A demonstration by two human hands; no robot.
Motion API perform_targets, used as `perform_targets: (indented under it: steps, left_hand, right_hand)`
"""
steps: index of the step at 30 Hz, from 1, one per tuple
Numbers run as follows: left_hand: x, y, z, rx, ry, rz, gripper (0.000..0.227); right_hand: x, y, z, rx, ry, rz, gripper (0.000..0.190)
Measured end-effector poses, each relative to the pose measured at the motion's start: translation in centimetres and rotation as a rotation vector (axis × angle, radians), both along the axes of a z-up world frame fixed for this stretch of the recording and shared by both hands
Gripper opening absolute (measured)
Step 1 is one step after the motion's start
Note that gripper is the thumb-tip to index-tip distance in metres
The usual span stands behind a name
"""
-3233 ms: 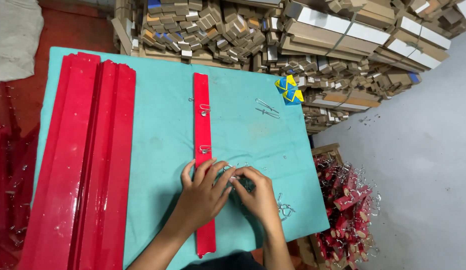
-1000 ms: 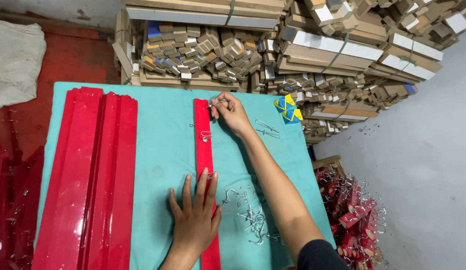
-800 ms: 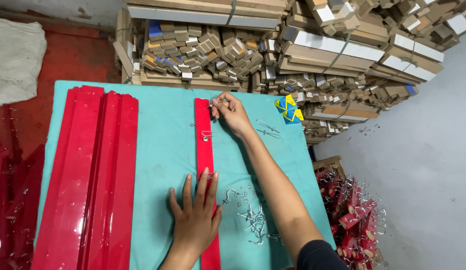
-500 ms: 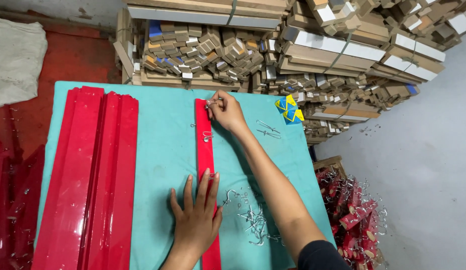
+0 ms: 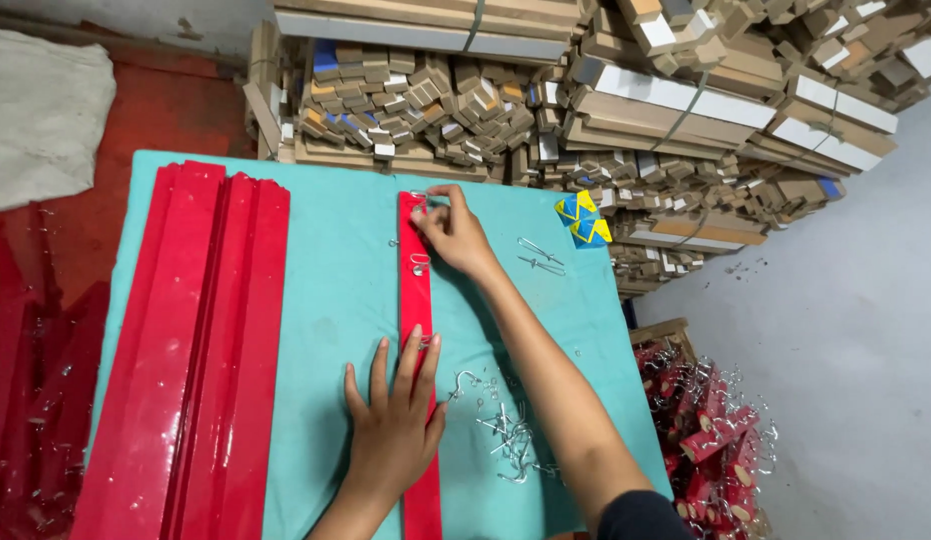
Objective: The person assembles red plastic hangers by inserting metal hooks and nails into pre-drilled holes. They work one hanger at a time, securing each hook with a nail, then place the finished hanger into a cardboard box.
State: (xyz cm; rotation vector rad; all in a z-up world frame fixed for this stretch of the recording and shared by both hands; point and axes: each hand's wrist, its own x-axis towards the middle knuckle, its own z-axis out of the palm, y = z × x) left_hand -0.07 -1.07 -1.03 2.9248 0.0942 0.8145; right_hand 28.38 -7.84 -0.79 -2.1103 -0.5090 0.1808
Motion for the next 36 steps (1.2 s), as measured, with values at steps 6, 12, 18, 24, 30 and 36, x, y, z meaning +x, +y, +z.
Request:
perform_targets:
  steps: [6, 12, 18, 24, 30, 36]
  left_hand:
    - [-0.1, 0.3, 1.0, -0.012, -0.044, -0.005, 0.077]
    - [0.3, 0.2, 1.2, -0.102, -0.118, 0.002, 0.060]
    - [0.2, -0.2, 0.0, -0.115, -0.103, -0.030, 0.063]
    - [0.1, 0.0, -0.4, -0.152, -0.112, -0.024, 0.063]
    - [0.0, -0.1, -0.7, -0.193, -0.110, -0.057, 0.063]
    - [-0.1, -0.3, -0.2, -0.216, -0.117, -0.072, 0.059]
  right_hand:
    - [-9.7, -10.1, 7.4, -0.232, -0.084, 0.290, 0.020]
    - [-21.8, -16.7, 4.7, -0.864, 0.430, 0.309, 0.079]
    - [-24.5, -16.8, 2.5, -0.397, 0.002, -0.003, 0.023]
    - [-24.7, -10.3, 11.3, -0.041, -0.429, -0.100, 0.027]
    - [-25.2, -6.9, 16.7, 0.542, -0.746, -0.190, 0.033]
    - [-25.6, -6.4, 16.0, 0.529, -0.732, -0.219, 0.033]
